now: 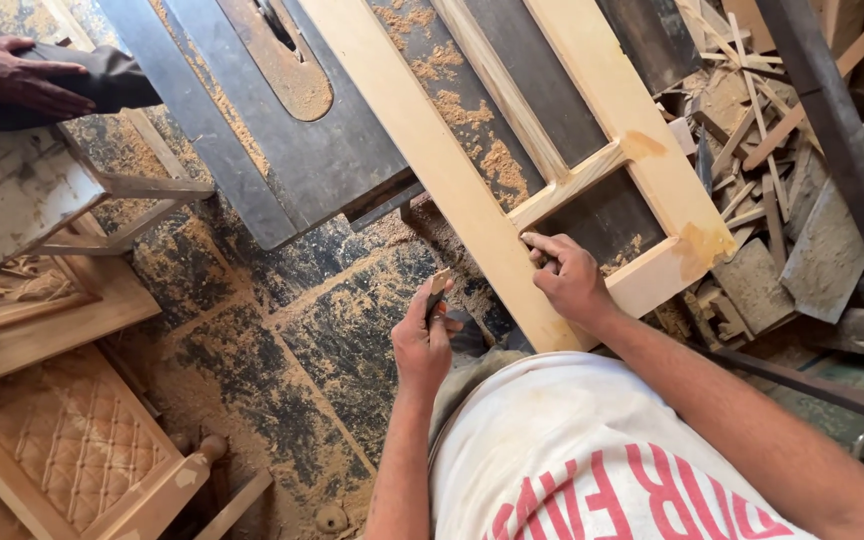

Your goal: Sanding the surface and edges of a wooden door frame in a workshop.

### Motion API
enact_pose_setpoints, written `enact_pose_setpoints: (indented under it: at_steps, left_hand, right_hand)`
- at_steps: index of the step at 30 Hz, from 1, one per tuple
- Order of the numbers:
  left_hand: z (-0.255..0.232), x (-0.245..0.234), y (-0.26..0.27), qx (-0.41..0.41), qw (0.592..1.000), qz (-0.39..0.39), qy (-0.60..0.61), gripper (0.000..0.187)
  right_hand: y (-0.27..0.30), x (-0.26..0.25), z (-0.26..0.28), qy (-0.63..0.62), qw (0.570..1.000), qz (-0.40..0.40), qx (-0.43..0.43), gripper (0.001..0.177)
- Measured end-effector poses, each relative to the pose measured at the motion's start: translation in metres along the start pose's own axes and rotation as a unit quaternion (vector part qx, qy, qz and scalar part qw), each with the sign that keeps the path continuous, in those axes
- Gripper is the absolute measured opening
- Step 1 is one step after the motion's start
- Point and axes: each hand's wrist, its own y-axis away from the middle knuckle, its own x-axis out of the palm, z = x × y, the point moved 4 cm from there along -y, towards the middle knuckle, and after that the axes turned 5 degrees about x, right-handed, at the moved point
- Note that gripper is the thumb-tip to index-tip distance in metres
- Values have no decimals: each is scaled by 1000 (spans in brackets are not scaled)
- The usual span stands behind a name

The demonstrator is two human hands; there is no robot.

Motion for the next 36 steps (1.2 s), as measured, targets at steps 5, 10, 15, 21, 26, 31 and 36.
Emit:
enact_pose_setpoints:
  at_steps: [5,10,15,21,26,31,36]
  left_hand:
    - [2,-2,2,0,1000,3,1,52]
    - [8,-5,4,-15,1000,0,4,49]
    - [3,-5,1,-33,999,-1,1,48]
    - [9,-7,7,-30,999,-14,5,46]
    - [15,-7,11,-29,999,-11,-10,45]
    - [12,-10,15,-30,999,-34,-5,47]
    - [17,-11,19,-31,998,-57,14,50]
  right_hand:
    - [-4,10,-7,-168,983,37,61,54]
    - [-7,19,3,-332,925,102,156,50]
    - [3,-12,64,-453,876,46,161,50]
    - [-29,-37,21,-8,999,-15,-50,38]
    - [-49,-34,56,275,937,30,-211,39]
    - [-60,-23,60,390,890,93,-219,38]
    - [-56,-24,73,419,872,118,-224,35]
